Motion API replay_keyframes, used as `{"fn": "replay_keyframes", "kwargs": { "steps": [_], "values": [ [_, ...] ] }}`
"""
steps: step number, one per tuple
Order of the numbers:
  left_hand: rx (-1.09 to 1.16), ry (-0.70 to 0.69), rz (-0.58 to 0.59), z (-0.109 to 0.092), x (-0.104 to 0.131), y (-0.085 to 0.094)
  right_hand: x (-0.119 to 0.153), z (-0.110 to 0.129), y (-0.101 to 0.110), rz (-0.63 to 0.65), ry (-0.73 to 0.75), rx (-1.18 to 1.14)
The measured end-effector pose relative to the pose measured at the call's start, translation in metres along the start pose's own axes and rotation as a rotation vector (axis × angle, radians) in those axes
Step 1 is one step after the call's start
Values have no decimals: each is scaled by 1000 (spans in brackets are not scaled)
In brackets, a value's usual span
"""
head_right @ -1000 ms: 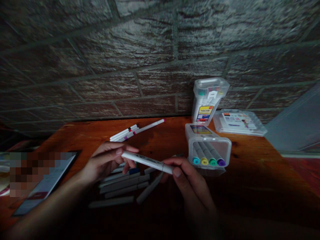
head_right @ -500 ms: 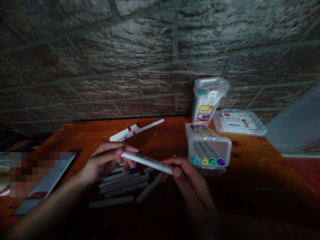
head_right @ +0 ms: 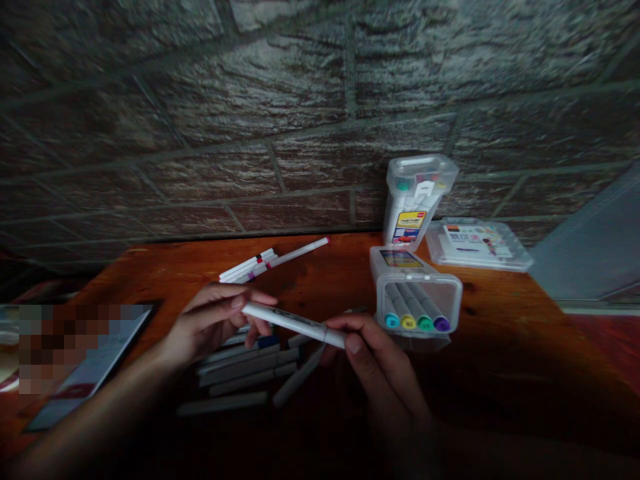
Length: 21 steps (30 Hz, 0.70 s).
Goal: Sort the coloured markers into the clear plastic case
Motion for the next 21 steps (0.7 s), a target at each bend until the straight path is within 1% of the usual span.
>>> {"fn": "replay_keyframes", "kwargs": {
  "steps": [2, 4, 7, 10, 14, 21],
  "values": [
    [-2, 2, 2, 0, 0, 0, -1, 2, 2, 6, 37, 50],
    [0, 0, 4, 0, 0, 0, -1, 2, 3, 5, 33, 63],
    [3, -4, 0, -1, 0, 0, 1, 3, 0, 1, 11, 34],
    [-1, 0, -2, -2, 1, -1, 3, 1, -1, -36, -16, -31],
    [4, 2, 0, -2, 1, -1, 4, -5, -3, -23, -61, -64],
    [-1, 0, -8, -1, 0, 0, 2, 0, -2, -46, -31, -24]
  ]
}}
Point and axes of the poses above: each hand's wrist, its own x-axis away from the middle knuckle, its own y-axis out of the back of the hand, z = x × y, the point moved 7 cm from there along -x, towards the middle knuckle, and after that the axes turned 2 degrees about z, right-handed, at the moved point
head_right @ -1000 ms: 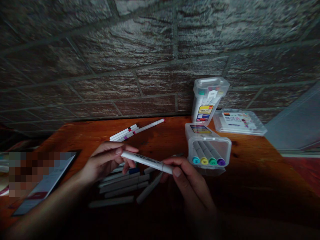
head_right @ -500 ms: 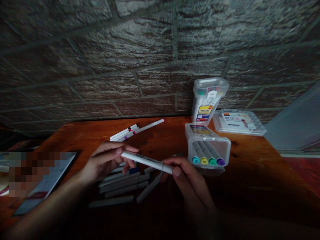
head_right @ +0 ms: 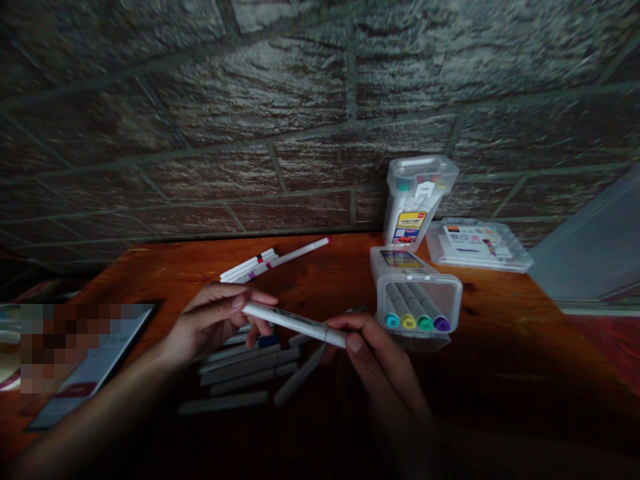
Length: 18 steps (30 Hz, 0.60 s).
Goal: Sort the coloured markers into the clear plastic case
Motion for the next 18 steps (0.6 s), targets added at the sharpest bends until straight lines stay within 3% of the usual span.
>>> {"fn": "replay_keyframes", "kwargs": {
  "steps": [18],
  "values": [
    [-1, -8, 9, 0, 1, 1, 1, -1, 1, 9, -7, 32]
  ]
}}
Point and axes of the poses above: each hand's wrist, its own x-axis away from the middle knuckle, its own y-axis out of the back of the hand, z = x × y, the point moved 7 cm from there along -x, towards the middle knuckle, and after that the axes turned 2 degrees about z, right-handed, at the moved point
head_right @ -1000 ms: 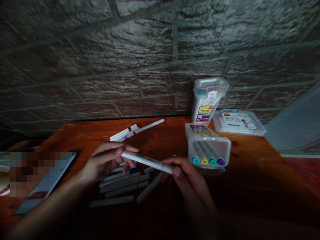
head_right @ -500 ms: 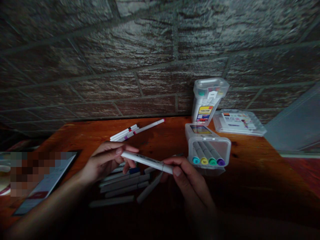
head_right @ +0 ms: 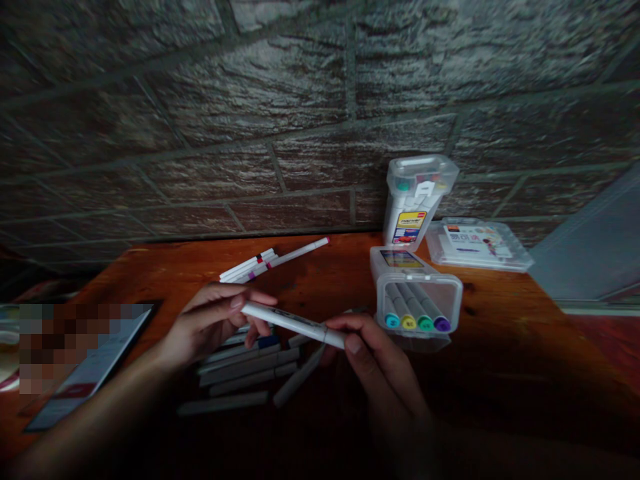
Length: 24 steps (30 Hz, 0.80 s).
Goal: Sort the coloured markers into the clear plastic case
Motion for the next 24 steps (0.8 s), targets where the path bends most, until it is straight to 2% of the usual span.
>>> {"fn": "replay_keyframes", "kwargs": {
  "steps": [6, 16, 24],
  "values": [
    [0, 8, -12, 0, 0, 0, -2, 4, 0, 19, 44, 59],
    [-4, 7, -23, 0, 0, 1, -2, 2, 3, 55, 38, 91],
    [-2, 2, -10, -1, 0, -1, -3, 7, 1, -1, 56, 64]
  ]
}}
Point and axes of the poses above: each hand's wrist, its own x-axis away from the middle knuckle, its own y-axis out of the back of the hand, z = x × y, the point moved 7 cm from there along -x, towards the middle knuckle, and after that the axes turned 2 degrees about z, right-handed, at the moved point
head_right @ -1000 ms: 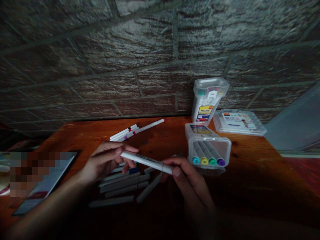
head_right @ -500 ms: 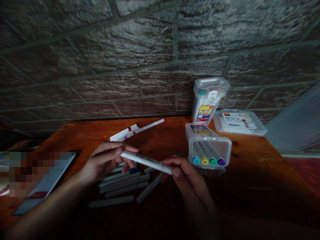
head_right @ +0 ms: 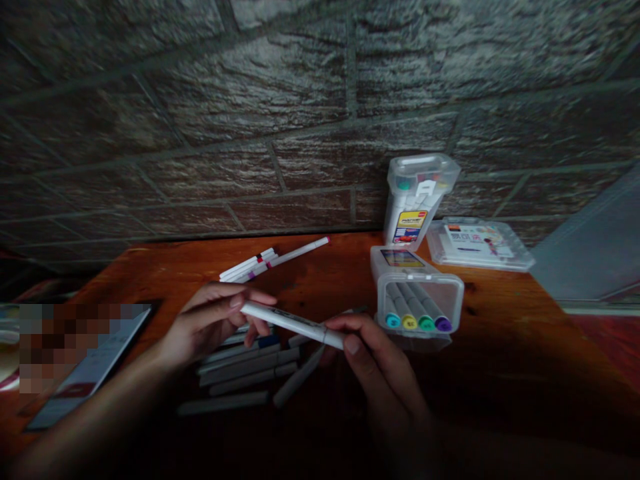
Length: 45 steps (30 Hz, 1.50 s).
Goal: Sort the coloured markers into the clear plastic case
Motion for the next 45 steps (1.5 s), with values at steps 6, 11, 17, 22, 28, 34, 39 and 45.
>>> {"fn": "replay_keyframes", "kwargs": {
  "steps": [6, 11, 17, 22, 28, 34, 39, 45],
  "values": [
    [0, 4, -13, 0, 0, 2, -1, -5, 2, 69, -14, 39],
    [-10, 3, -14, 1, 0, 1, -1, -1, 0, 44, 3, 6],
    [-5, 1, -20, -1, 0, 1, 2, -2, 0, 24, -30, 0],
    [-2, 4, -14, 0, 0, 1, 2, -1, -2, 20, -31, 4],
    [-5, 7, -18, 0, 0, 1, 0, -1, -1, 4, -19, 8],
    [-11, 5, -24, 0, 0, 2, 1, -3, -1, 67, -38, 15],
    [-10, 4, -19, 0, 0, 1, 0, 0, -2, 65, -5, 30],
    [-8, 5, -7, 0, 0, 0, 1, -1, -2, 45, -19, 16]
  ]
}}
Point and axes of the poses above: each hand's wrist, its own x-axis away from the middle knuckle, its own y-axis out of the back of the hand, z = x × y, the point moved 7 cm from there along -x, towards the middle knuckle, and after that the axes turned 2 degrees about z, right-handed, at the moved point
